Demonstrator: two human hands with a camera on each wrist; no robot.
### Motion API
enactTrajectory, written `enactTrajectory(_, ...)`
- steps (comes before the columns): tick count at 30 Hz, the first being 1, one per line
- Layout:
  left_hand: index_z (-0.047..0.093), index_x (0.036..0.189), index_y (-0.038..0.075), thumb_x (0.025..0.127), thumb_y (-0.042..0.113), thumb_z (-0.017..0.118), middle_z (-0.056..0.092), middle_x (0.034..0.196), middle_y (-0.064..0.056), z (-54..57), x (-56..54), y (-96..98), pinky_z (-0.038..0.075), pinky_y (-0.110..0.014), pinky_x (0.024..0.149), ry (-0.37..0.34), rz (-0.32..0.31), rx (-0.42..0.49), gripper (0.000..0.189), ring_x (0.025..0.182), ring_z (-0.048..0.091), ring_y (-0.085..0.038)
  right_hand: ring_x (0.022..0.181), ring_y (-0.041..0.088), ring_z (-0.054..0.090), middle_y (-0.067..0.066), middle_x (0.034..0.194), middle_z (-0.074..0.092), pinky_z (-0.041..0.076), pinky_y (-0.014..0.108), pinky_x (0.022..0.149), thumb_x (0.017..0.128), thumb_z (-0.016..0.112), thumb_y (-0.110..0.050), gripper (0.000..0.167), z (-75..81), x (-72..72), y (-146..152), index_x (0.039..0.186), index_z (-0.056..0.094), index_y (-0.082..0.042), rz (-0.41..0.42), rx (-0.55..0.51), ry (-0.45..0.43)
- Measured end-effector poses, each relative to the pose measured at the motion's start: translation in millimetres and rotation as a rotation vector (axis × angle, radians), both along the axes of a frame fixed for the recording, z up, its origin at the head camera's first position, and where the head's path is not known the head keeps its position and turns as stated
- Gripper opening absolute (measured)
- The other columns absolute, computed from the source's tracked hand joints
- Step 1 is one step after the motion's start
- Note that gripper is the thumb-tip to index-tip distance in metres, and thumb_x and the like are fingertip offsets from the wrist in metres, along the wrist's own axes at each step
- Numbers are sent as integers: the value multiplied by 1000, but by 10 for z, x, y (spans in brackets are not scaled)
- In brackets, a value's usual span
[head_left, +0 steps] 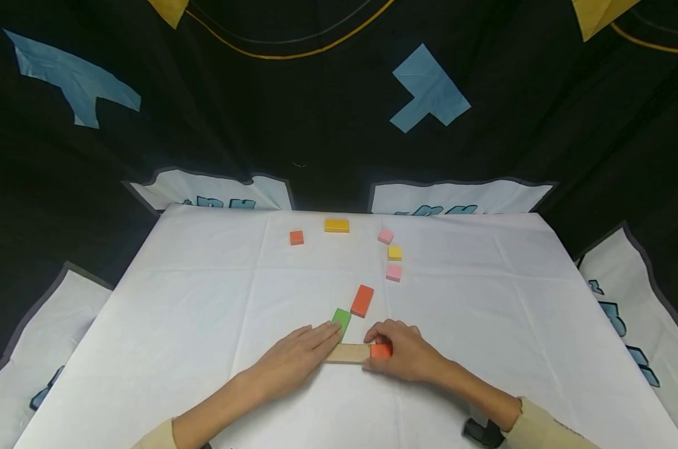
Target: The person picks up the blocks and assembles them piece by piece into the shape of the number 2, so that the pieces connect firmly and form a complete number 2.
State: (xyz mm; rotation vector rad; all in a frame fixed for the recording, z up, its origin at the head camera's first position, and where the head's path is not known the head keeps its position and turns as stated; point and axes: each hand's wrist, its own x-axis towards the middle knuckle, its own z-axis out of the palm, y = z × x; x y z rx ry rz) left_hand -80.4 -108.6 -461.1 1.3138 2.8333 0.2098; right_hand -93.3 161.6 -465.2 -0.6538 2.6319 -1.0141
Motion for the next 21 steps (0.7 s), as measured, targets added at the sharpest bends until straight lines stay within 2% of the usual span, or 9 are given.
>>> enactTrajectory(4,43,151,5,101,10,55,38,157,-8,-2,4,-1,36,-43,112,-29,7,14,51,143,36,-22,88,15,53,-4,94,57,46,29,79,86,78,-33,32,6,-51,27,109,66,-15,-48,-106,-67)
enactTrajectory(7,42,151,5,102,10,55,38,157,-8,-3,6,-1,35,-42,113,-38,11,14,51,143,36,-22,95,17,55,-1,101,60,49,31,84,86,79,-28,35,-4,-103,48,115,65,-13,-103,-147,-97)
enactTrajectory(13,43,151,5,102,11,55,39,157,-8,-2,9,1,36,-42,113,-41,14,18,51,143,36,-22,108,20,56,0,117,62,49,43,97,81,84,-23,53,-3,-201,67,126,59,-10,-205,-157,-114)
enactTrajectory(21,43,151,6,101,12,57,39,156,-7,-13,5,-1,37,-41,112,-19,7,10,52,142,37,-21,115,24,55,5,125,60,45,45,103,77,87,-18,65,4,-371,15,133,54,-7,-275,-169,-144)
